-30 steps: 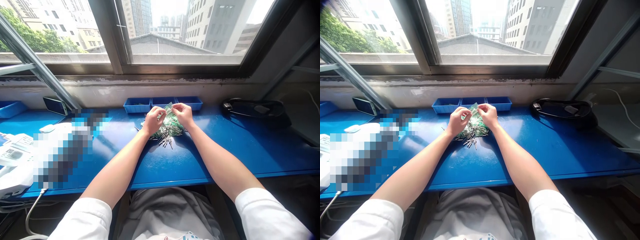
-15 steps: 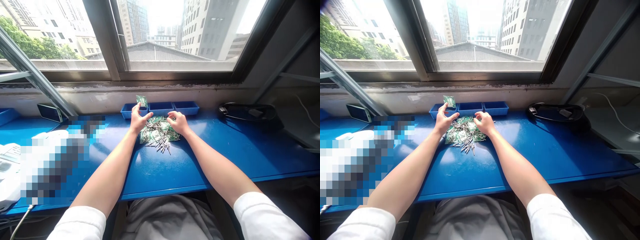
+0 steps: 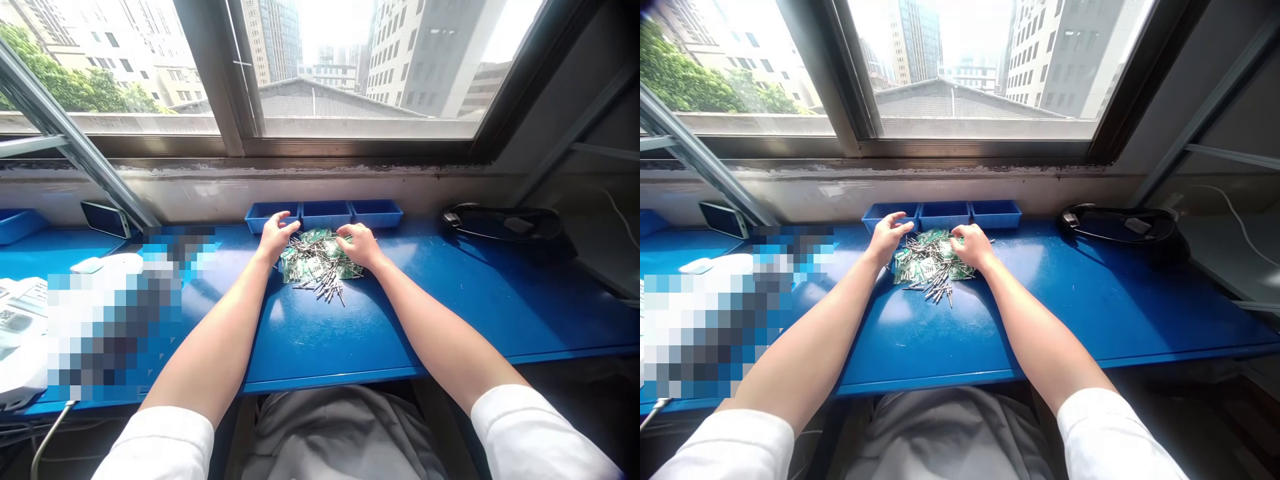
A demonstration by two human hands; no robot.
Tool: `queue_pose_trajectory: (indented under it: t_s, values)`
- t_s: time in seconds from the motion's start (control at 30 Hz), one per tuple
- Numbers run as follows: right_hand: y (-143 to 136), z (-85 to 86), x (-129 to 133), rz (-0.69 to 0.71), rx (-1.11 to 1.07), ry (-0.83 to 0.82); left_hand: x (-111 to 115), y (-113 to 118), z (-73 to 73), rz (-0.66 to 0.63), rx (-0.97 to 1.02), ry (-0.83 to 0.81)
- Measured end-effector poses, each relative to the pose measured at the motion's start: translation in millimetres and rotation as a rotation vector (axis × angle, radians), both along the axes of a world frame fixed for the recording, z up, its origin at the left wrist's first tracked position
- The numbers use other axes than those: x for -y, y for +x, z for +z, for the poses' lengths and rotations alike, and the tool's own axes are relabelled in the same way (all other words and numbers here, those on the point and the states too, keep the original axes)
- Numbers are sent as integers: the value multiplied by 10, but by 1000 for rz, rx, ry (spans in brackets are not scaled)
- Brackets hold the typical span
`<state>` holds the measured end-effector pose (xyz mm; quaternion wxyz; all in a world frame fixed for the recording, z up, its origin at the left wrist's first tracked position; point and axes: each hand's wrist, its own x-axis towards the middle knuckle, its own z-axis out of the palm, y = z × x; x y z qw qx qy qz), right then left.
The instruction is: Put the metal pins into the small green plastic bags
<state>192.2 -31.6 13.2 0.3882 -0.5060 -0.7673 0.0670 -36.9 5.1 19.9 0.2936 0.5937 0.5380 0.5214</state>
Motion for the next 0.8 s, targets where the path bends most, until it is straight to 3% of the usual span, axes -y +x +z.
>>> queue_pose_trajectory:
  t_s: [0.2, 0.4, 0.6, 0.8]
  values:
    - [8, 0, -8, -27, 60, -64, 194, 81, 71, 100, -413, 203]
    - [-1, -5, -5, -34, 146, -152, 274, 188, -8, -79, -763, 256]
    - [-31, 9, 39, -37, 288, -213, 293, 247, -131, -245, -895, 180]
    - [-11, -14, 31, -12, 225, -167, 284, 237, -153, -280, -888, 158]
